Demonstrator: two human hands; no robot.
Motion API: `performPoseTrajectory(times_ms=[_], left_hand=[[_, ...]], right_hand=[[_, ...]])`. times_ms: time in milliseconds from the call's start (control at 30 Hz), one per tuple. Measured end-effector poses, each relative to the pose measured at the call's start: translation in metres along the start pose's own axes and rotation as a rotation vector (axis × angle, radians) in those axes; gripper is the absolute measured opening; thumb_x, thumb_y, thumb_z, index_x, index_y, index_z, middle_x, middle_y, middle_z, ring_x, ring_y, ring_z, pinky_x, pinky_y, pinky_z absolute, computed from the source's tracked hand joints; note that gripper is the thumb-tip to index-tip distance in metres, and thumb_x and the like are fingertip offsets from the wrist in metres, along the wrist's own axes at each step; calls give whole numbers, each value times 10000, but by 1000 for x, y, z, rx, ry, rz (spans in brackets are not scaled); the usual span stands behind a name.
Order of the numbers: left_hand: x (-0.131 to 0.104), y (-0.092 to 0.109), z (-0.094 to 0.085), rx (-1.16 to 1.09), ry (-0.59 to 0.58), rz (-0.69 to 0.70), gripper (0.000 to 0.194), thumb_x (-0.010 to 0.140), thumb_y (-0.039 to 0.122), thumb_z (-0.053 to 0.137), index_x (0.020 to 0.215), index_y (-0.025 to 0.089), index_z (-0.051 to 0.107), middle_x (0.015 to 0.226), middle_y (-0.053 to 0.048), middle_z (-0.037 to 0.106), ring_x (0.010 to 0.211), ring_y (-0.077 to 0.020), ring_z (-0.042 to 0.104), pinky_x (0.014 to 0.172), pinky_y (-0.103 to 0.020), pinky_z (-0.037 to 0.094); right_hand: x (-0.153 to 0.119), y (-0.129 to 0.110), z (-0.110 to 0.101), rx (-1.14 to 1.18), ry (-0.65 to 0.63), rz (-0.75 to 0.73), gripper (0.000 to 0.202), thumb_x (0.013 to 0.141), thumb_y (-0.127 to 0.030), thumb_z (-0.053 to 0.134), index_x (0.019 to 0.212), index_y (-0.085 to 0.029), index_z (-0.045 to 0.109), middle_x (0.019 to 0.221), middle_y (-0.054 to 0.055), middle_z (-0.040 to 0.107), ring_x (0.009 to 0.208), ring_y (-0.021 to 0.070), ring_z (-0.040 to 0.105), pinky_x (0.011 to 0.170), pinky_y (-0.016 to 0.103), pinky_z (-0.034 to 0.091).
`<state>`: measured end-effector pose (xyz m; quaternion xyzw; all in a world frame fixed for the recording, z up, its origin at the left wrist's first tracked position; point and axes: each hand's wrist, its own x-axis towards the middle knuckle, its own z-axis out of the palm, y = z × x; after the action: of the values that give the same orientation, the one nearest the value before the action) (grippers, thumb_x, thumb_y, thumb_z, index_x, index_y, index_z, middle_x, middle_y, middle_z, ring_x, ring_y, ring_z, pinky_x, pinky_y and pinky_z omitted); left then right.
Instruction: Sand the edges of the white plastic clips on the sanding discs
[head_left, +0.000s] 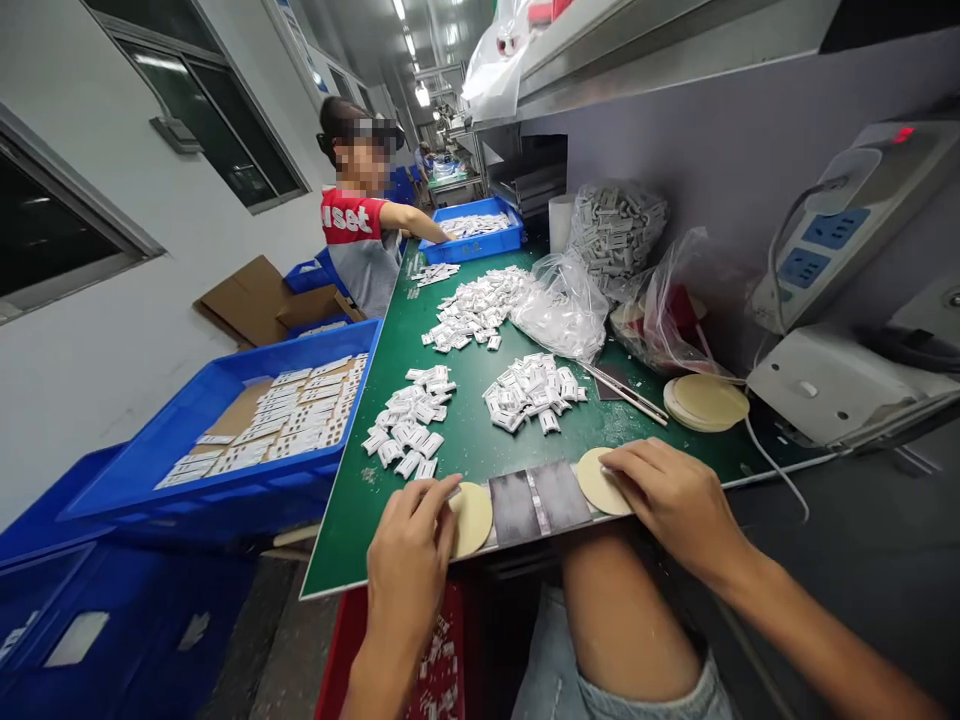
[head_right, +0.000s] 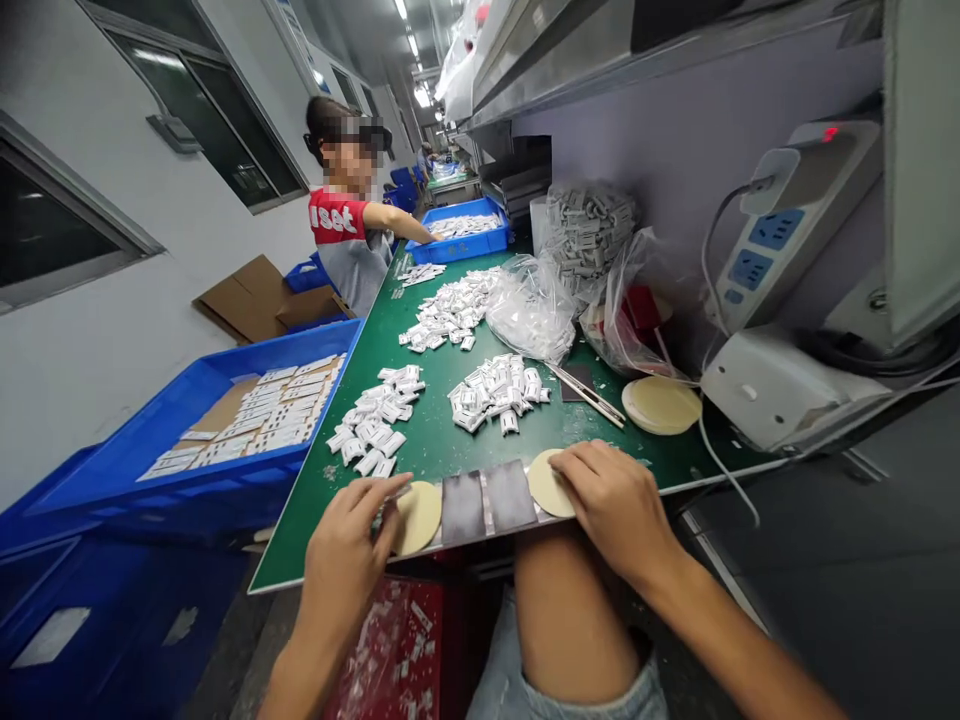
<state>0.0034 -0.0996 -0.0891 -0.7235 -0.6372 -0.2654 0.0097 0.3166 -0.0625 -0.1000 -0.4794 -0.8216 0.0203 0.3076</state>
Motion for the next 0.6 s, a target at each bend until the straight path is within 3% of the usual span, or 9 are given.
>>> performPoseTrajectory(times_ms=[100,300,400,500,600], left_hand=[[2,-4,10,-6,-68,10,259,956,190,499,1121,251,689,1042,-58,673,920,-228,609,799,-336,477],[0,-5,12,-72,-33,-19,246,955,210,504,1088,264,704,1006,-38,697,892,-217,624,795,-331,486],[2,-11,4,-141,162,-168,226,939,232,523,1086,246,694,1042,-42,702,896,-206,637,770,-305,489],[6,-18,0,-153,398,-325,213,926,269,545,1077,216,686,1039,-50,690,845,-192,618,753,-295,475],[9,-22,5,-180,436,-352,210,919,282,560,1064,198,687,980,-38,680,758,-159,584,719,-273,460]], right_hand=[[4,10,2,0,-42,15,181,971,-147,508,1020,-192,676,962,74,712,889,211,639,786,333,474],[-4,13,12,-8,-28,36,178,1000,-219,478,1050,-230,648,1029,57,710,898,207,675,786,337,503],[4,16,6,-17,-69,9,206,995,-262,475,1106,-252,649,1017,50,714,827,197,692,720,321,524],[24,8,-20,88,-102,-36,228,979,-286,495,1144,-264,651,995,49,718,797,182,695,658,296,534],[35,-3,-50,171,-13,23,200,958,-382,553,1088,-305,682,968,50,712,787,186,671,558,280,507]])
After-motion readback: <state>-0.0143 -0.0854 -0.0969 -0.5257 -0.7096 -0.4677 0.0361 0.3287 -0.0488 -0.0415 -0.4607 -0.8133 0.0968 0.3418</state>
